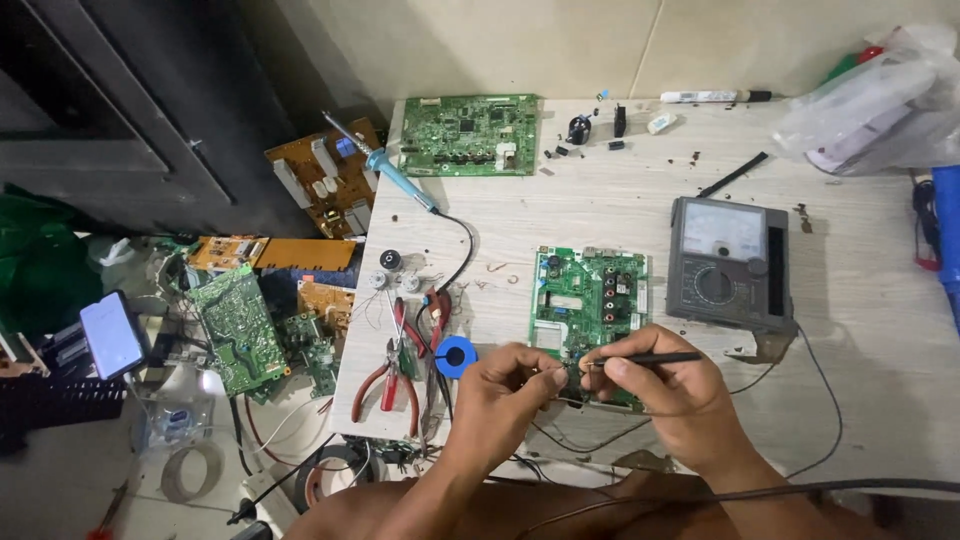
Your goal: The person uses a multimeter to test various points on a green circuit board. They hold the red and black probes and touch them to different components on the board while checking the multimeter's display.
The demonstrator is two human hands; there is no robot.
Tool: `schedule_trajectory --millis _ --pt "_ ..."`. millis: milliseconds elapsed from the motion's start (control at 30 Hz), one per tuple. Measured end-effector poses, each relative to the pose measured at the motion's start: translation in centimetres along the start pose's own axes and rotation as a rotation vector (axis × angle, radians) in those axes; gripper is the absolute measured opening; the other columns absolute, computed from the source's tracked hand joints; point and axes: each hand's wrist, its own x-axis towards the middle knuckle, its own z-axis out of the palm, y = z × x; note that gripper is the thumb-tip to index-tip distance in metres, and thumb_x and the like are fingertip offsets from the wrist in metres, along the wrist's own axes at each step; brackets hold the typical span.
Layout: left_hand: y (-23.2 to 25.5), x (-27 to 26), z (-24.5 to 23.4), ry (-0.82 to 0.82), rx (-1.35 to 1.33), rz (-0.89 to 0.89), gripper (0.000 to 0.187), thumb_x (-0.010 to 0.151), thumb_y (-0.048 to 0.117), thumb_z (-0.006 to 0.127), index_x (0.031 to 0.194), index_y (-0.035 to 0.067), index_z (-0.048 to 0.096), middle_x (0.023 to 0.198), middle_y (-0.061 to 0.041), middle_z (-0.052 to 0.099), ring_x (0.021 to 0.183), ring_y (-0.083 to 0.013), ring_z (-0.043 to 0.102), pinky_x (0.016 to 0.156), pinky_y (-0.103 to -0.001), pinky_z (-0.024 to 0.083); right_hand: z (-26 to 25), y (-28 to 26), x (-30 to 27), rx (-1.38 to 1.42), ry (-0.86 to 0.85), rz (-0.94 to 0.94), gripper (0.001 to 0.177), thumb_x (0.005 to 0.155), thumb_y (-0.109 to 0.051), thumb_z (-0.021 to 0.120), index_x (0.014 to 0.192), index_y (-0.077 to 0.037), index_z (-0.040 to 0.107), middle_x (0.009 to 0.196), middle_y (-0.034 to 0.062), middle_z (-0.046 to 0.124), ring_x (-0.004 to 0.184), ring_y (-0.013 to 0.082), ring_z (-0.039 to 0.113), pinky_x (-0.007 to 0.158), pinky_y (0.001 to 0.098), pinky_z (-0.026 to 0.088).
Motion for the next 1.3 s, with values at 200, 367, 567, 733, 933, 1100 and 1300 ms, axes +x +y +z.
schedule_trajectory --millis 200,367,567,733,933,1100,1300 --pt "-0.2 -0.1 0.1 -0.046 -0.175 0.014 0.013 0.093 0.006 0.076 0.081 0.004 0.07 0.069 -0.008 0.064 0.052 -0.015 0.055 0.043 -0.029 0.044 0.4 -0.3 -0.3 0.015 0.017 -0.023 0.015 0.092 -0.007 0.067 0.102 0.005 0.07 0.101 0.0259 0.079 0.084 0.0345 0.08 0.071 0.0428 0.067" --pt "0.1 0.0 0.3 -0.004 -0.148 -0.053 0.014 0.091 0.007 0.077 0.078 0.005 0.071 0.07 -0.006 0.064 0.057 -0.0155 0.056 0.051 -0.031 0.05 0.6 -0.8 -0.2 -0.036 0.03 -0.005 0.017 0.092 -0.009 0.067 0.101 0.005 0.071 0.1 0.024 0.08 0.084 0.033 0.079 0.071 0.0426 0.067" --pt "0.9 1.6 0.0 0.072 0.389 -0.175 0.01 0.087 0.02 0.077 0.085 0.01 0.08 0.075 -0.001 0.075 0.065 -0.0127 0.062 0.059 -0.03 0.049 1.2 -0.7 0.9 -0.384 0.121 0.156 0.017 0.09 -0.017 0.071 0.096 -0.004 0.079 0.097 0.0105 0.085 0.081 0.0198 0.078 0.071 0.0319 0.064" --pt "3.3 2.1 0.8 -0.055 0.697 -0.197 0.017 0.092 0.017 0.065 0.088 0.01 0.081 0.068 -0.004 0.075 0.04 -0.0102 0.048 0.035 -0.029 0.032 0.8 0.5 1.7 -0.664 0.086 0.209 0.023 0.089 -0.031 0.07 0.1 -0.014 0.081 0.097 0.0023 0.083 0.08 0.0167 0.075 0.07 0.0305 0.057" --pt "2.6 2.6 0.9 -0.073 0.819 -0.186 0.022 0.091 0.014 0.06 0.085 0.01 0.08 0.071 -0.004 0.077 0.047 -0.0141 0.061 0.04 -0.03 0.046 0.4 1.6 1.9 -0.755 0.027 0.19 0.024 0.093 -0.036 0.066 0.102 -0.018 0.079 0.081 -0.0017 0.078 0.047 0.0108 0.045 0.049 0.0274 0.037" --pt "3.4 2.4 1.2 -0.044 0.712 -0.234 0.017 0.087 0.02 0.064 0.081 0.013 0.079 0.065 0.0 0.072 0.046 -0.0114 0.053 0.043 -0.03 0.038 0.2 1.5 2.1 -0.674 0.036 0.147 0.02 0.09 -0.03 0.069 0.1 -0.015 0.079 0.102 -0.0007 0.082 0.096 0.0153 0.075 0.084 0.0307 0.057" --pt "3.1 1.9 1.0 -0.031 0.393 -0.351 0.009 0.093 0.014 0.077 0.089 0.005 0.076 0.068 -0.007 0.069 0.05 -0.0142 0.056 0.042 -0.027 0.046 -0.4 1.2 2.1 -0.341 0.081 0.165 0.012 0.088 -0.017 0.077 0.094 -0.007 0.078 0.089 0.0067 0.081 0.079 0.0161 0.074 0.075 0.0294 0.059"
